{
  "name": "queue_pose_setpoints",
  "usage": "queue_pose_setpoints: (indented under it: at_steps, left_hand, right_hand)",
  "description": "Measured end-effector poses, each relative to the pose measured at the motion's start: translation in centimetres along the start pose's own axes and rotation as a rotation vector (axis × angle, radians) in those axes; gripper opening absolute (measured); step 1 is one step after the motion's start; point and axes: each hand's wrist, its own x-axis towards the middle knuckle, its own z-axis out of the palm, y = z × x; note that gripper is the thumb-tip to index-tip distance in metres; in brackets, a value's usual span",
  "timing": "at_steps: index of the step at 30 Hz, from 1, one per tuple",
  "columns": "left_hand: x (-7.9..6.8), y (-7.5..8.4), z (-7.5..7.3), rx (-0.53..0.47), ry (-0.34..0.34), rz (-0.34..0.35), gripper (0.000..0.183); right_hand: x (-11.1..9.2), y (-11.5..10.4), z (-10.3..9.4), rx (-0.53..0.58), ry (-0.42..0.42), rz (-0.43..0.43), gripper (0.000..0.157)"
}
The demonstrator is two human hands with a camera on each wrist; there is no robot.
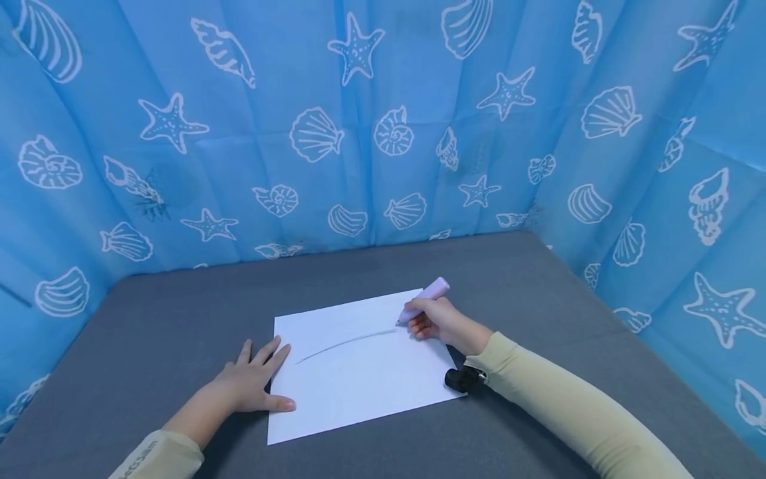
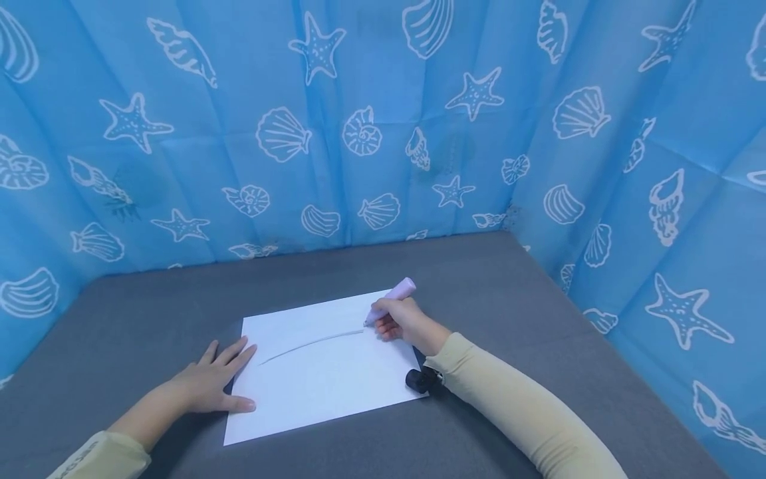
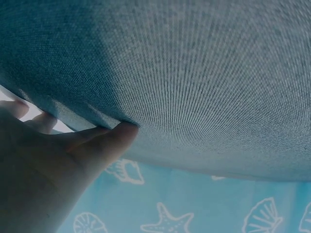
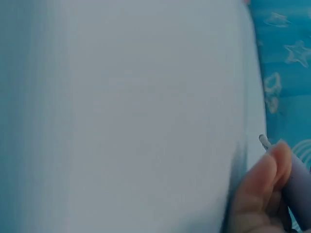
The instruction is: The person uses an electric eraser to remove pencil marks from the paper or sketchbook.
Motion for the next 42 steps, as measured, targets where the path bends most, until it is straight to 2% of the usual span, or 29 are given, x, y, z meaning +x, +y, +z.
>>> queue_pose_setpoints:
  at_steps: [4, 7, 12, 19, 23, 32, 42]
  left_hand:
    - [-0.3, 0.35, -0.27, 0.008, -0.002, 0.008, 0.113]
    - [-0.54, 0.62, -0.49, 0.007, 0.014, 0.015, 0.11]
    - [-0.67, 0.8, -0.64, 0.0, -0.003, 0.002, 0.111]
    - [-0.46, 0.83, -0.52, 0.001, 0.017, 0.019, 0.11]
    - [-0.51, 0.79, -0.5, 0.004, 0.025, 0.022, 0.109]
    - [-0.58, 0.53, -0.33, 0.005, 0.031, 0.019, 0.109]
    - [-0.35, 0.45, -0.37, -0.004, 0.005, 0.006, 0.112]
  right_hand:
    - [0.05, 0.05, -0.1, 0.064, -0.03, 0.029, 0.024]
    - [-0.01, 0.07, -0.06, 0.034, -0.037, 0.019, 0.023]
    - [-0.06, 0.0, 0.11, -0.023, -0.021, 0.005, 0.021]
    - [-0.11, 0.11, -0.01, -0.078, 0.05, -0.005, 0.019]
    - [-0.11, 0.11, -0.05, -0.14, 0.034, -0.018, 0.019]
    - [0.05, 0.14, 0.05, -0.153, 0.019, -0.035, 0.022]
    - [0.04, 0.02, 0.03, -0.157, 0.031, -0.021, 0.022]
